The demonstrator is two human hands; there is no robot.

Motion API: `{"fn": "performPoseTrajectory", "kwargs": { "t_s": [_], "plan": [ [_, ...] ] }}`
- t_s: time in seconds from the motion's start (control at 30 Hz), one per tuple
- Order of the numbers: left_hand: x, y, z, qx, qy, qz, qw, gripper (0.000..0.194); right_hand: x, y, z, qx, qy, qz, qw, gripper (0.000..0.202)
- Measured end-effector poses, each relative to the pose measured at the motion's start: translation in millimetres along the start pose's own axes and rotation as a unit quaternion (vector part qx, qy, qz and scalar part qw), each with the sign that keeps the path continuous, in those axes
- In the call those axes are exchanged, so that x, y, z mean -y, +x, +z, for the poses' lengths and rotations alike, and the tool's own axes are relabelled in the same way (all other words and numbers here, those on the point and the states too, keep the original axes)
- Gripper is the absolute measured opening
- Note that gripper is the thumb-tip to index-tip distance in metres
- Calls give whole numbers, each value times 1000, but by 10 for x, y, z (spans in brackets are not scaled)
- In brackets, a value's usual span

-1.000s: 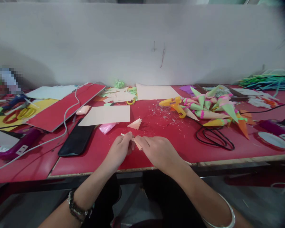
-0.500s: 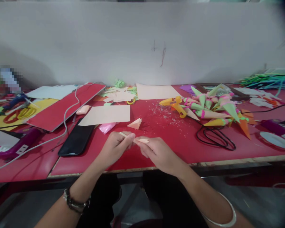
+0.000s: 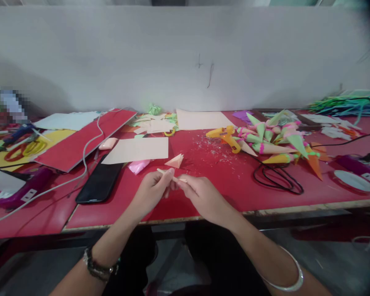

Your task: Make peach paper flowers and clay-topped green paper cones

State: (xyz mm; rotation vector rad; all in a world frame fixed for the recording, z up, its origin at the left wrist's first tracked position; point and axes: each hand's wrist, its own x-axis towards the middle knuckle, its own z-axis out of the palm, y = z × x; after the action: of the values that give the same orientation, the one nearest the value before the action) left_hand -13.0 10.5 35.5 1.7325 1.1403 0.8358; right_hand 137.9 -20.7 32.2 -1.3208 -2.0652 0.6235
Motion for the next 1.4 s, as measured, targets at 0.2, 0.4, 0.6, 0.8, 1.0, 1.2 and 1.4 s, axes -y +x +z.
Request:
{"fn": "performPoseTrajectory", "kwargs": {
  "t_s": [0.2, 0.4, 0.6, 0.8, 1.0, 1.2, 1.4],
  "plan": [
    [9, -12, -64, 65, 30, 57, 996, 49, -37, -6, -88, 144, 218, 4, 965, 35],
    [45, 16, 8, 25, -58, -73, 995, 48, 11, -12, 5, 13, -224, -38, 974, 27],
    [35, -10, 54, 29, -120, -126, 984, 49, 31, -15, -17, -8, -332, -79, 940, 28],
    [-50, -37, -36, 33, 27, 57, 997, 41, 0, -36, -100, 55, 68, -13, 996, 36],
    [-76, -44, -72, 57, 50, 96, 992, 43, -12, -40, -127, 102, 212, -9, 972, 38],
    [-61, -36, 30, -6, -17, -37, 999, 45, -82, -30, -23, -70, -144, -109, 981, 31],
    [-87, -62, 72, -33, -78, -97, 992, 44, -14, -68, -27, -169, -345, -167, 908, 34]
  ]
}}
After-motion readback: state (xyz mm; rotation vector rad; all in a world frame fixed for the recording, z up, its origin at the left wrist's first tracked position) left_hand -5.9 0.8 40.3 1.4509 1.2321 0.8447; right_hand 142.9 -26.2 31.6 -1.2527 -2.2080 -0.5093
